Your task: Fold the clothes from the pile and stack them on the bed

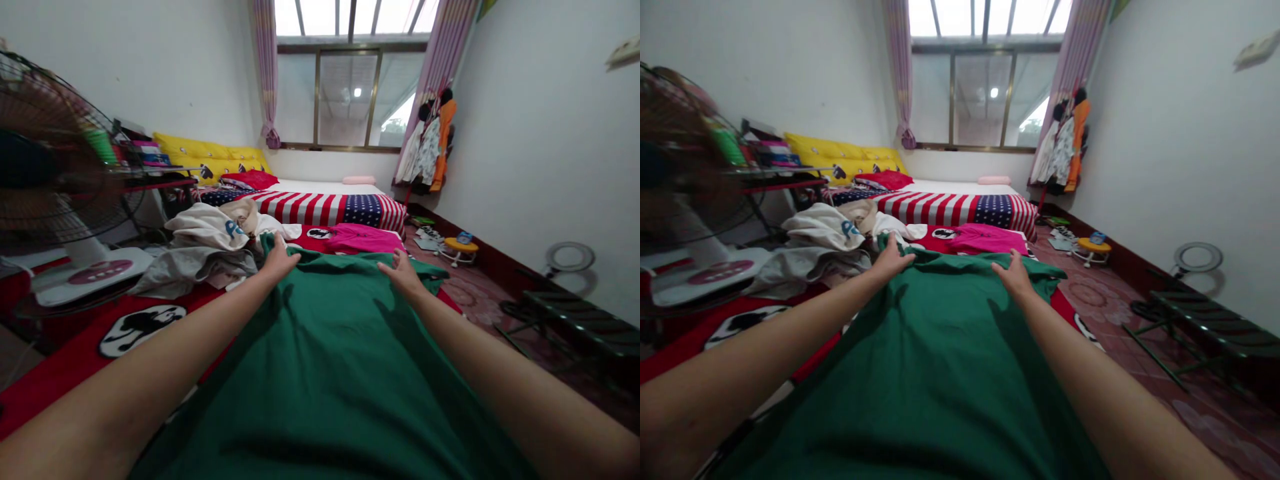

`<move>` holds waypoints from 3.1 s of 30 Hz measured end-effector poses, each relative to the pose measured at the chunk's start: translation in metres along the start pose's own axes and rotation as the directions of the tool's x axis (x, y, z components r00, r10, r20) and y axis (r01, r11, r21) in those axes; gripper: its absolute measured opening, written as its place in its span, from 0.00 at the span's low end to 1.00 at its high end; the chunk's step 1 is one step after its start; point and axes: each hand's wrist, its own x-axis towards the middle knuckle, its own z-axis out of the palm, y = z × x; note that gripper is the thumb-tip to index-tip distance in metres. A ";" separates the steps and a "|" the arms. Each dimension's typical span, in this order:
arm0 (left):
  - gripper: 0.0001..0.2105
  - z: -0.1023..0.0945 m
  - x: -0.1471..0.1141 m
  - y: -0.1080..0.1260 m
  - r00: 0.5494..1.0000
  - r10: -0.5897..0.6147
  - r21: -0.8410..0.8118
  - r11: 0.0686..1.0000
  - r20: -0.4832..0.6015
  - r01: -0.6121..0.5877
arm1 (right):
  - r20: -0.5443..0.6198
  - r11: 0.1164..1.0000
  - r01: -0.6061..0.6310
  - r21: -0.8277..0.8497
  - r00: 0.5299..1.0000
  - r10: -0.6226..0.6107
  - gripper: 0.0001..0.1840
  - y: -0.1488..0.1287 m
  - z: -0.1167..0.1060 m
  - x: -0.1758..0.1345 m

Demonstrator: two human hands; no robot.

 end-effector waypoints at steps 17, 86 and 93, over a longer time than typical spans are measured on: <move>0.32 0.022 -0.089 -0.062 0.825 0.312 0.461 0.711 0.471 -0.531 | 0.166 0.630 0.078 -0.773 0.983 0.082 0.33 0.070 -0.049 -0.092; 0.33 0.042 -0.066 -0.054 0.866 0.308 0.448 0.758 0.395 -0.474 | -0.172 0.524 -0.236 -0.819 0.971 0.168 0.19 0.072 -0.070 -0.024; 0.33 0.041 -0.067 -0.050 0.879 0.323 0.401 0.796 0.352 -0.453 | -0.093 0.483 -0.156 -0.862 0.984 0.152 0.22 0.037 -0.062 -0.031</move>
